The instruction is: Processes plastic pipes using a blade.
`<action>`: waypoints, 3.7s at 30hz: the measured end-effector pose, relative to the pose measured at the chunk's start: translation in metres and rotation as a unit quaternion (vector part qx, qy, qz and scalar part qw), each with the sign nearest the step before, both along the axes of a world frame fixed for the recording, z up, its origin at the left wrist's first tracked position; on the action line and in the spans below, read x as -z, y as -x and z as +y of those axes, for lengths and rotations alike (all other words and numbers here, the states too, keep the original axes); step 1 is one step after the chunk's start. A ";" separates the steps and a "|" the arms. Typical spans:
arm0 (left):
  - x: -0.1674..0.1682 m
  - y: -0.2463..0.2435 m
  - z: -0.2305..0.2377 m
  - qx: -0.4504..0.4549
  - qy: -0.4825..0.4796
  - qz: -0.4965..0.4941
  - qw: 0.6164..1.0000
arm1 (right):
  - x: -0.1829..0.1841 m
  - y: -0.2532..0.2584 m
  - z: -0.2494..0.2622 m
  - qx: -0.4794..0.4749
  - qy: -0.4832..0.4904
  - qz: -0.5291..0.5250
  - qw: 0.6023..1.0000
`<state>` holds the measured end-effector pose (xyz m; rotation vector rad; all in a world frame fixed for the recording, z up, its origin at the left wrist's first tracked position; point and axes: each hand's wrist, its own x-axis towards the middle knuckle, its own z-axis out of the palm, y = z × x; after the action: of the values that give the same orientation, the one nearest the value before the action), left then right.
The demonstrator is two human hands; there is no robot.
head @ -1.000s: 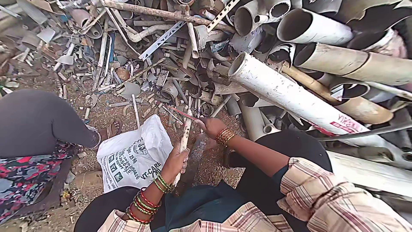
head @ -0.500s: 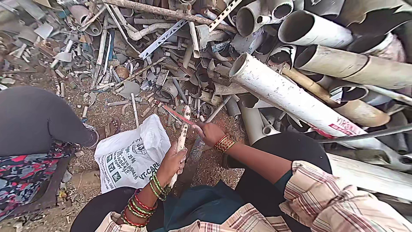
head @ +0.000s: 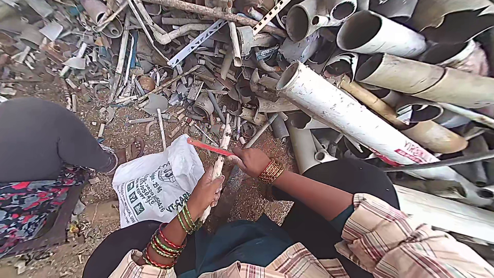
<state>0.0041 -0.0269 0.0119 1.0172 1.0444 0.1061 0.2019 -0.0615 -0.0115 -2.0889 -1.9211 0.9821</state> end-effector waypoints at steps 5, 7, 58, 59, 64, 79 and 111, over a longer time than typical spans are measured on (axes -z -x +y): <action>0.003 0.001 -0.003 0.023 0.001 0.016 1.000 | 0.017 -0.031 0.010 0.069 0.007 -0.040 0.997; 0.002 -0.001 -0.004 0.025 0.001 0.021 0.999 | 0.015 -0.036 0.013 0.121 0.022 -0.053 0.991; -0.004 0.012 0.018 -0.043 -0.053 -0.024 0.997 | 0.004 -0.017 0.004 0.094 -0.076 0.053 0.991; -0.004 0.012 0.019 -0.039 -0.056 -0.023 0.997 | 0.002 -0.014 0.003 0.056 -0.074 0.038 0.995; -0.003 0.008 0.016 0.001 -0.068 -0.017 0.998 | -0.008 0.000 0.001 -0.029 -0.041 0.014 0.999; -0.011 0.006 0.003 0.101 -0.151 0.012 0.983 | 0.002 -0.023 0.012 0.101 0.064 -0.037 0.992; 0.008 0.002 0.002 0.049 -0.152 -0.004 0.987 | -0.006 -0.045 0.010 0.228 -0.234 0.110 0.939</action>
<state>0.0026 -0.0250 0.0037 1.3418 0.9866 0.1923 0.2473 -0.0511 -0.0058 -1.9104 -1.3053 0.5579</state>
